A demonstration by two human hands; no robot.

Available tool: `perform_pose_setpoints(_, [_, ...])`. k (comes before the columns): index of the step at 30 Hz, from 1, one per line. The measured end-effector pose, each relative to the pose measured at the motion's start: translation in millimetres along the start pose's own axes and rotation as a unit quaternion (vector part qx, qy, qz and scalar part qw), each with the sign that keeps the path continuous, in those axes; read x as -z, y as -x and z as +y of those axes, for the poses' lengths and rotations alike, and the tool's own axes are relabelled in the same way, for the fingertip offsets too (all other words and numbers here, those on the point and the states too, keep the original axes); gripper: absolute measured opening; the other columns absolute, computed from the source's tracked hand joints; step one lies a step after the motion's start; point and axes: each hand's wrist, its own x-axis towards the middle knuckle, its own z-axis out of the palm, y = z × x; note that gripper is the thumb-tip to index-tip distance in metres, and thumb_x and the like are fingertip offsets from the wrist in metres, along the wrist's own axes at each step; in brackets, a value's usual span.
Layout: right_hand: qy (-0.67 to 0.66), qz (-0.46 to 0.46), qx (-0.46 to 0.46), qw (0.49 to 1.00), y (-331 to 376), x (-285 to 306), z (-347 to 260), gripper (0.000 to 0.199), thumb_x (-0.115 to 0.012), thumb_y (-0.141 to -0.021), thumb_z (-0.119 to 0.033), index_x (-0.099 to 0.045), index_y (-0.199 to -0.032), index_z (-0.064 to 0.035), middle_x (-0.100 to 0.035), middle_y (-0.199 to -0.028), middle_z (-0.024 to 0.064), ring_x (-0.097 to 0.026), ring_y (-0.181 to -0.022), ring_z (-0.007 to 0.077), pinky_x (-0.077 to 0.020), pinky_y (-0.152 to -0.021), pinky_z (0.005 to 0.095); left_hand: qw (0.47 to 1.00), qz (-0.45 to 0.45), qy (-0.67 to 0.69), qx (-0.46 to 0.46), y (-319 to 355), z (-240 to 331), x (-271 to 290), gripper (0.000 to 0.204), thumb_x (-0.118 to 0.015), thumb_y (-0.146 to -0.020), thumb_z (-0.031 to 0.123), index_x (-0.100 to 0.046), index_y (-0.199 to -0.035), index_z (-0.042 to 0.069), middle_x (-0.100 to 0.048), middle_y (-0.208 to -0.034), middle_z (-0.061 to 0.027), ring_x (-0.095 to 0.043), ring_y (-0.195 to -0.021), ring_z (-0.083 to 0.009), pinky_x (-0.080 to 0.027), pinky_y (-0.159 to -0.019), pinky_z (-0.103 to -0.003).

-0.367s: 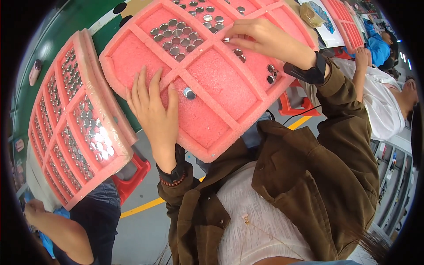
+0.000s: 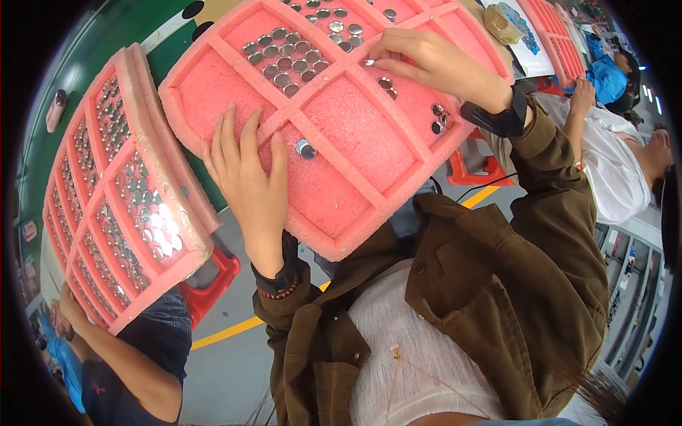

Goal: Sorting and preparing small electronic components into foam trays.

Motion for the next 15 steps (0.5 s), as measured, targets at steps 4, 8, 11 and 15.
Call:
perform_pose_setpoints(4, [0.004, -0.005, 0.022, 1.0, -2.5, 1.5, -2.2, 0.018, -0.058, -0.088, -0.015, -0.061, -0.096, 0.0008, -0.061, -0.096, 0.0128, -0.061, -0.085, 0.0277, -0.0493, -0.076, 0.0343, 1.0, -0.002, 0.001, 0.002, 0.8, -0.8, 0.4, 0.036, -0.059, -0.084, 0.017, -0.056, -0.119, 0.007, -0.045, -0.135, -0.0145, -0.039, -0.127, -0.0327, -0.023, -0.108, -0.048])
perform_pose_setpoints(8, [0.028, -0.011, 0.057, 0.998, -3.0, -1.0, -1.3, 0.018, -0.059, -0.086, -0.013, -0.061, -0.097, 0.0012, -0.061, -0.097, 0.0121, -0.061, -0.087, 0.0279, -0.0493, -0.077, 0.035, 1.0, -0.001, 0.003, 0.001, 1.5, -0.8, 0.3, 0.036, -0.059, -0.085, 0.018, -0.056, -0.119, 0.007, -0.045, -0.134, -0.0146, -0.038, -0.127, -0.033, -0.023, -0.108, -0.048])
perform_pose_setpoints(11, [0.004, -0.022, 0.05, 0.999, -3.6, 1.2, -1.3, 0.018, -0.059, -0.086, -0.012, -0.062, -0.098, 0.0014, -0.061, -0.097, 0.0117, -0.06, -0.088, 0.028, -0.049, -0.078, 0.0349, 1.0, -0.002, 0.007, 0.001, 0.9, -1.1, 0.1, 0.036, -0.059, -0.085, 0.018, -0.056, -0.119, 0.007, -0.045, -0.134, -0.0147, -0.038, -0.127, -0.0331, -0.023, -0.108, -0.049])
perform_pose_setpoints(15, [-0.022, -0.042, 0.042, 0.998, -6.9, 3.7, -0.9, 0.018, -0.059, -0.087, -0.012, -0.062, -0.098, 0.0015, -0.061, -0.098, 0.0114, -0.06, -0.089, 0.0277, -0.0487, -0.079, 0.0344, 1.0, 0.0, 0.005, -0.002, 1.2, -2.5, -0.6, 0.036, -0.059, -0.085, 0.018, -0.056, -0.119, 0.007, -0.045, -0.134, -0.0145, -0.038, -0.127, -0.0333, -0.023, -0.108, -0.049])
